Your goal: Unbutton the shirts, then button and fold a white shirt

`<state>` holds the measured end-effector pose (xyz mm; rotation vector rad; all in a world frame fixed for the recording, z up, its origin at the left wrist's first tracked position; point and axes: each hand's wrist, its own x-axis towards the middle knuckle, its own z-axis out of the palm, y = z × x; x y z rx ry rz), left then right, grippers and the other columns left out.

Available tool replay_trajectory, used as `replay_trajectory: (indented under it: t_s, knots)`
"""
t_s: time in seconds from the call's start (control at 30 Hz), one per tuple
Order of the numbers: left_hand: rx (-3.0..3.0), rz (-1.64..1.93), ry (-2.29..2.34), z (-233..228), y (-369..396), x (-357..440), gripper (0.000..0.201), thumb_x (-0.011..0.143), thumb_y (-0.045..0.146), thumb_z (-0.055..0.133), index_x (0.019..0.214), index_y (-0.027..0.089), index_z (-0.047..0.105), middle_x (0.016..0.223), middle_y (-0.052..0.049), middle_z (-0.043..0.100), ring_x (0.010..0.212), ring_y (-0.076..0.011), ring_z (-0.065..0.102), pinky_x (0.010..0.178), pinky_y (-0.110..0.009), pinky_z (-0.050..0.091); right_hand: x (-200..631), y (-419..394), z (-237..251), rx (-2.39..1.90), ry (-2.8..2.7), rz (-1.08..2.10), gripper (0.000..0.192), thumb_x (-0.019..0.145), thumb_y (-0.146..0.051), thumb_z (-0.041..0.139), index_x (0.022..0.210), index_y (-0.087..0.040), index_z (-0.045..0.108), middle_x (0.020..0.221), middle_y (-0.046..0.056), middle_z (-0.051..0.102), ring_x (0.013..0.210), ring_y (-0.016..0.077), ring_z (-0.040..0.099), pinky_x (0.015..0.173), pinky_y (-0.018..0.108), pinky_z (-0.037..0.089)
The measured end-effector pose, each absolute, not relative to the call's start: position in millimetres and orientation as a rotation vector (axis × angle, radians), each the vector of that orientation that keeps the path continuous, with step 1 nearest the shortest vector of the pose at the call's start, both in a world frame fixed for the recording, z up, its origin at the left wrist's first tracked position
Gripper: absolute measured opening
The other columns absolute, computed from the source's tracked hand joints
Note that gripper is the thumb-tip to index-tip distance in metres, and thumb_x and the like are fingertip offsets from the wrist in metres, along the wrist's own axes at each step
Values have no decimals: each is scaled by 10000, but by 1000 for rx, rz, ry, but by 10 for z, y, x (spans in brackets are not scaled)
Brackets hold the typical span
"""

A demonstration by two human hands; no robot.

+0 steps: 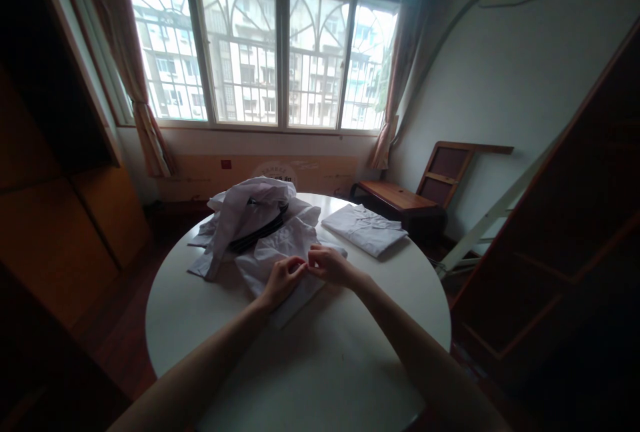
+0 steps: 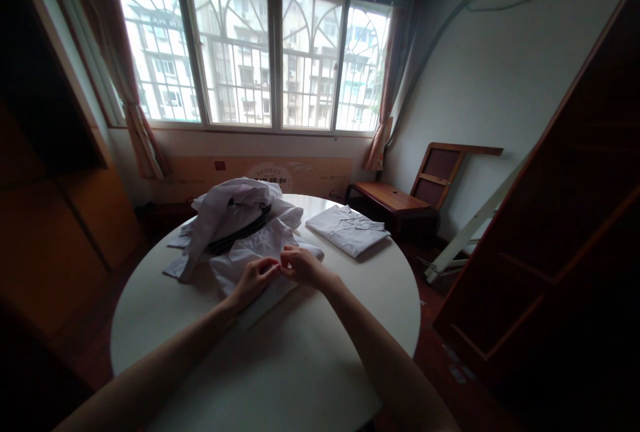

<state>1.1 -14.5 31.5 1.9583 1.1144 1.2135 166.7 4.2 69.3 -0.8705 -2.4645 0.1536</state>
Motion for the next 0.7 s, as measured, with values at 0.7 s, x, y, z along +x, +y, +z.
replay_trajectory:
  t_s: [0.7]
  knots:
    - [1980, 1210, 1137, 281, -116, 0, 247, 758, 313, 492, 775, 133, 661, 752, -47, 669, 681, -158, 577, 610, -222, 426, 1688, 56, 699, -856, -2395, 320, 21, 686, -170, 587, 671, -156, 583, 655, -2, 567, 589, 86, 504, 528, 177, 366]
